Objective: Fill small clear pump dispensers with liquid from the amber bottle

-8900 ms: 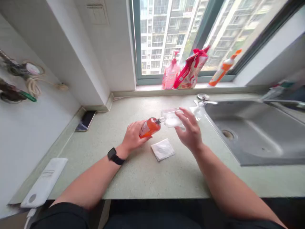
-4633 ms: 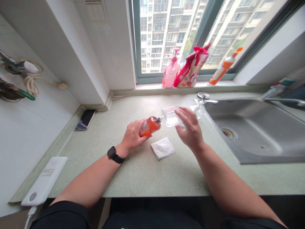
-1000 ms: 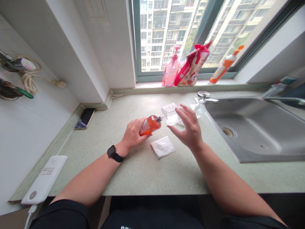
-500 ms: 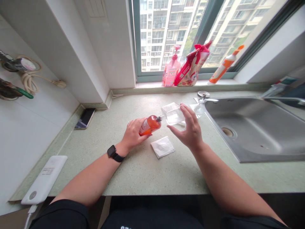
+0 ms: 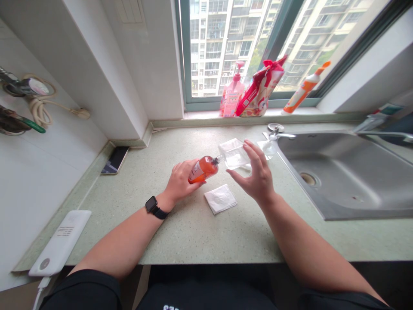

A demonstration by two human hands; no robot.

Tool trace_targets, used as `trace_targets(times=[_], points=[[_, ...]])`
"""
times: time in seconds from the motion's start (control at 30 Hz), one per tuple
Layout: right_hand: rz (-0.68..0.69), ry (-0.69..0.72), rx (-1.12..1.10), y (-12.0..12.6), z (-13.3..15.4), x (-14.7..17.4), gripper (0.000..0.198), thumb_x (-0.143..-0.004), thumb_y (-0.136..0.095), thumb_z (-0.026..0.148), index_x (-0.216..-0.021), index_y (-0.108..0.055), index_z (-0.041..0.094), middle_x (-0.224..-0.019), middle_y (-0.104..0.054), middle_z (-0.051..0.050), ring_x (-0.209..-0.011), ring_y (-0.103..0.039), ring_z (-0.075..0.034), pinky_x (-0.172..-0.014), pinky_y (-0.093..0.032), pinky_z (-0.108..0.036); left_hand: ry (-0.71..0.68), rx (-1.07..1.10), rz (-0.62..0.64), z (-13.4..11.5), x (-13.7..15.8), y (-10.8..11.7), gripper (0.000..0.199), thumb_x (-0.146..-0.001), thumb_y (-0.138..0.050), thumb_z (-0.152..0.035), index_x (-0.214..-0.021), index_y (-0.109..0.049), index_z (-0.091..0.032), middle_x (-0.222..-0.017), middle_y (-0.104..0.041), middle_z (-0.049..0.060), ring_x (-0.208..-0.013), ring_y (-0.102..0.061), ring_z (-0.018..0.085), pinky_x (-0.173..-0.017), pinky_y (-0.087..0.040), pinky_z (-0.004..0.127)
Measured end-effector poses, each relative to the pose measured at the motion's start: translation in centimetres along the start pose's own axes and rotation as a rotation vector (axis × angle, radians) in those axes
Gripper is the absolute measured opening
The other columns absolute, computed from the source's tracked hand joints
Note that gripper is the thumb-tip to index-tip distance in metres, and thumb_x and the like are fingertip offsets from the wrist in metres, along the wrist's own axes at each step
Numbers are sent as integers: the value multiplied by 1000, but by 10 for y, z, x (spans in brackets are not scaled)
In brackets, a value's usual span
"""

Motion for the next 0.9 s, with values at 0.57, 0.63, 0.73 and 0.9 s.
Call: trace_targets(times=[0.57,0.63,0.73,0.9], points=[[-6,4,15,-1,-1,1,95,-94,-84,42,-174,-33,32,-165,-57,-17,-149,-60,-41,-122,-55,-66,16,-5,9,0,0,0,76,-95,-79,-60,-158,-53,-26,-148,-69,15,-134,-67,36,-115,-50,54],[-9,5,10,-1,-1,1,96,-94,-85,40,-174,-33,33,-165,-57,-16,-149,-61,-41,-122,-55,-65,19,-4,8,0,0,0,76,-95,-79,-60,-158,-53,-26,-146,-70,15,-132,-67,36,-114,-50,54],[2,-5,16,-1,-2,2,97,-94,-85,40,-175,-32,34,-166,-56,-16,-149,-60,-41,-122,-55,-65,17,-3,9,0,0,0,75,-96,-78,-60,-157,-53,-26,-145,-70,15,-132,-67,36,-113,-50,54],[30,-17,39,0,-2,2,97,-95,-83,42,-175,-29,35,-169,-54,-15,-151,-59,-42,-122,-55,-68,22,-16,12,0,0,1,75,-95,-78,-61,-158,-53,-27,-147,-70,15,-133,-67,35,-113,-51,54]])
Point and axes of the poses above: each hand's wrist, its own x-axis away from the middle knuckle, its own y-axis out of the back of the hand, z = x × y, the point moved 2 cm from there along -x, towards the middle knuckle
